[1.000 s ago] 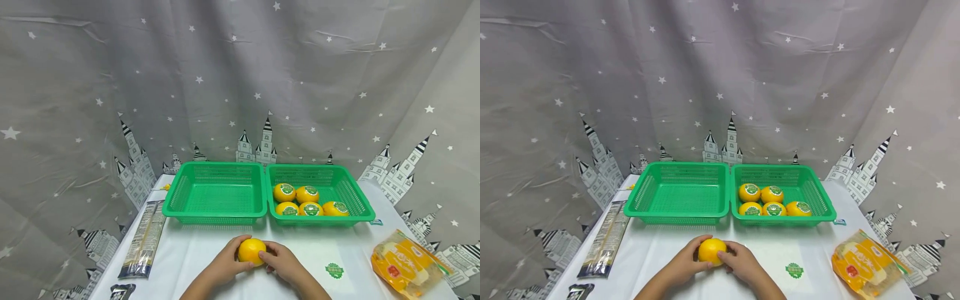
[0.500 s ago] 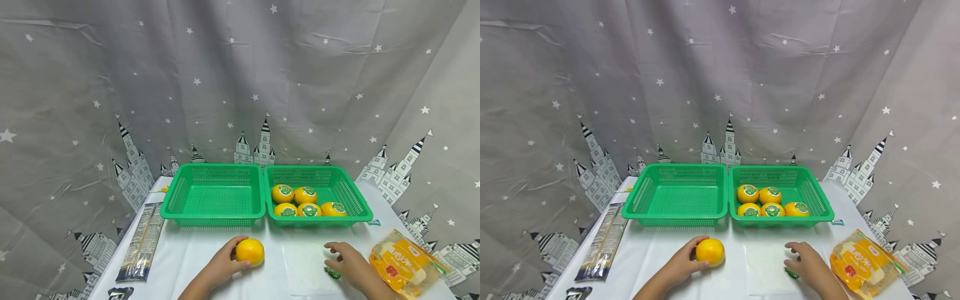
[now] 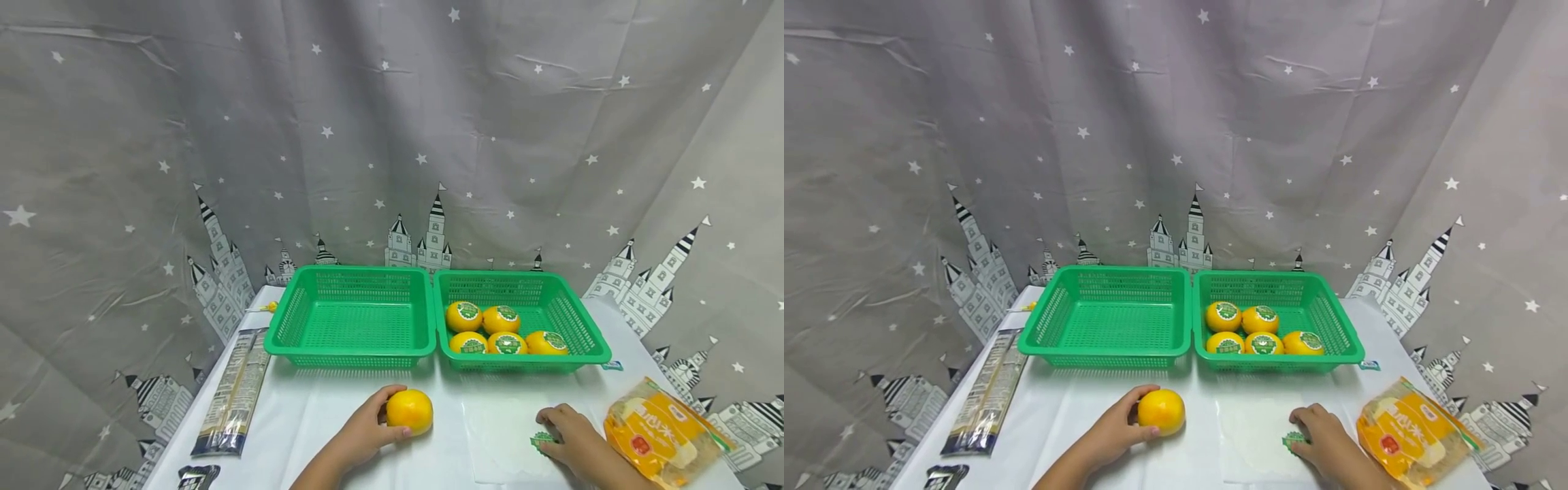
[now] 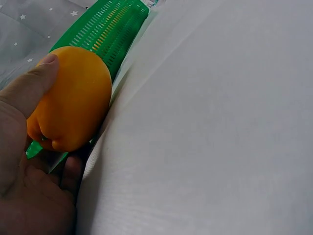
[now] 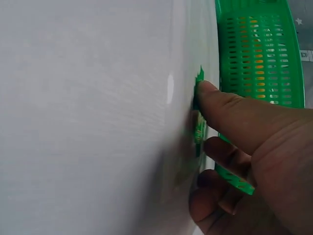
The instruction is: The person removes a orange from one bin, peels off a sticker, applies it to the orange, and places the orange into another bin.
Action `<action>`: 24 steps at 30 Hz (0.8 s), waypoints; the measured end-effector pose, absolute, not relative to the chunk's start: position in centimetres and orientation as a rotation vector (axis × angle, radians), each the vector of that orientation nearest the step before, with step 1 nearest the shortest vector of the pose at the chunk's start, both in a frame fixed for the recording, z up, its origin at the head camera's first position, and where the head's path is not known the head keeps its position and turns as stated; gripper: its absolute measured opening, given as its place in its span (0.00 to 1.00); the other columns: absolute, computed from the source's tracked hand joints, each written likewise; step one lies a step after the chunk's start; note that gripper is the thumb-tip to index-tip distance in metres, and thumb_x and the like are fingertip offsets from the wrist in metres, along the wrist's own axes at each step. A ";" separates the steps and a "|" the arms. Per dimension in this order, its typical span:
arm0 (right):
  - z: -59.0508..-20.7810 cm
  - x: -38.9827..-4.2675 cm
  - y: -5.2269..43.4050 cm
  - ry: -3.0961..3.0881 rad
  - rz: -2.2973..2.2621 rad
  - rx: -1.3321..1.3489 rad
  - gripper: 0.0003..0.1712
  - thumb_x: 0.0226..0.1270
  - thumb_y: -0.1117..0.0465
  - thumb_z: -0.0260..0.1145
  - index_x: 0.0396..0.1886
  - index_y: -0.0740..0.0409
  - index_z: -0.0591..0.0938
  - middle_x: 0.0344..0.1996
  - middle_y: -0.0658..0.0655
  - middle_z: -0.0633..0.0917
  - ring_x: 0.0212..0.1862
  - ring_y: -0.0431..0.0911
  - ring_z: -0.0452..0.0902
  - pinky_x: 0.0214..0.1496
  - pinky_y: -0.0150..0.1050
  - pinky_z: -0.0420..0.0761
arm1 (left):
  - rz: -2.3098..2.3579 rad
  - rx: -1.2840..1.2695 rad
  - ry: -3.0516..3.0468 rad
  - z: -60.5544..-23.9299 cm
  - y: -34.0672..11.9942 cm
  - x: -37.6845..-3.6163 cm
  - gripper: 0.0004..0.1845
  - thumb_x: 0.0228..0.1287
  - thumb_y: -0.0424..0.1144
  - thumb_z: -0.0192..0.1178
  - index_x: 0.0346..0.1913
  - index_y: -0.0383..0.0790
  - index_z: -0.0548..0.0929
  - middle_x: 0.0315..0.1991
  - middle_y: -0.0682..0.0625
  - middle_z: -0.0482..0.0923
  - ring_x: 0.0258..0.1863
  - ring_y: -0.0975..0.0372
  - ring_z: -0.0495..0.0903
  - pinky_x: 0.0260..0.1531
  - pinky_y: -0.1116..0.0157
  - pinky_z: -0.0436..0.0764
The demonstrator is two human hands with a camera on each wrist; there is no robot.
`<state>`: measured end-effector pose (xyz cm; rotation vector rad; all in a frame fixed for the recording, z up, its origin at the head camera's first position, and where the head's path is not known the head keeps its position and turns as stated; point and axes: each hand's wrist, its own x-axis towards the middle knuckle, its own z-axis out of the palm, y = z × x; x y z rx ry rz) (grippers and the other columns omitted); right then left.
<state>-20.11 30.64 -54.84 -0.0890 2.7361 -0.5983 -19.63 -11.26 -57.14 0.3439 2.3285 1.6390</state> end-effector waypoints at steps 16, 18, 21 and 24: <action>-54.8 -19.8 30.3 2.754 -0.578 -0.170 0.13 0.63 0.55 0.78 0.36 0.50 0.80 0.38 0.51 0.76 0.41 0.46 0.71 0.50 0.48 0.76 | 1.646 0.347 2.330 -57.2 -11.2 -19.5 0.43 0.58 0.50 0.78 0.74 0.53 0.70 0.72 0.44 0.73 0.64 0.50 0.80 0.69 0.37 0.69; -54.9 -19.9 30.4 2.754 -0.572 -0.137 0.18 0.62 0.52 0.79 0.44 0.53 0.81 0.42 0.54 0.77 0.43 0.47 0.73 0.54 0.53 0.79 | 1.646 0.349 2.329 -57.2 -11.2 -19.5 0.43 0.58 0.50 0.78 0.74 0.53 0.70 0.72 0.44 0.73 0.64 0.50 0.80 0.69 0.38 0.70; -54.9 -20.0 30.5 2.764 -0.557 -0.093 0.30 0.59 0.47 0.80 0.55 0.55 0.80 0.46 0.56 0.79 0.46 0.48 0.76 0.59 0.60 0.79 | 1.653 0.350 2.322 -57.3 -11.2 -19.5 0.43 0.58 0.50 0.78 0.74 0.53 0.70 0.72 0.44 0.72 0.64 0.50 0.80 0.69 0.39 0.70; -54.9 -20.1 30.6 2.786 -0.533 -0.110 0.31 0.58 0.45 0.80 0.54 0.55 0.81 0.46 0.56 0.78 0.46 0.48 0.75 0.59 0.60 0.79 | 1.659 0.349 2.316 -57.3 -11.3 -19.5 0.43 0.58 0.51 0.78 0.74 0.53 0.70 0.72 0.44 0.72 0.64 0.50 0.80 0.69 0.39 0.71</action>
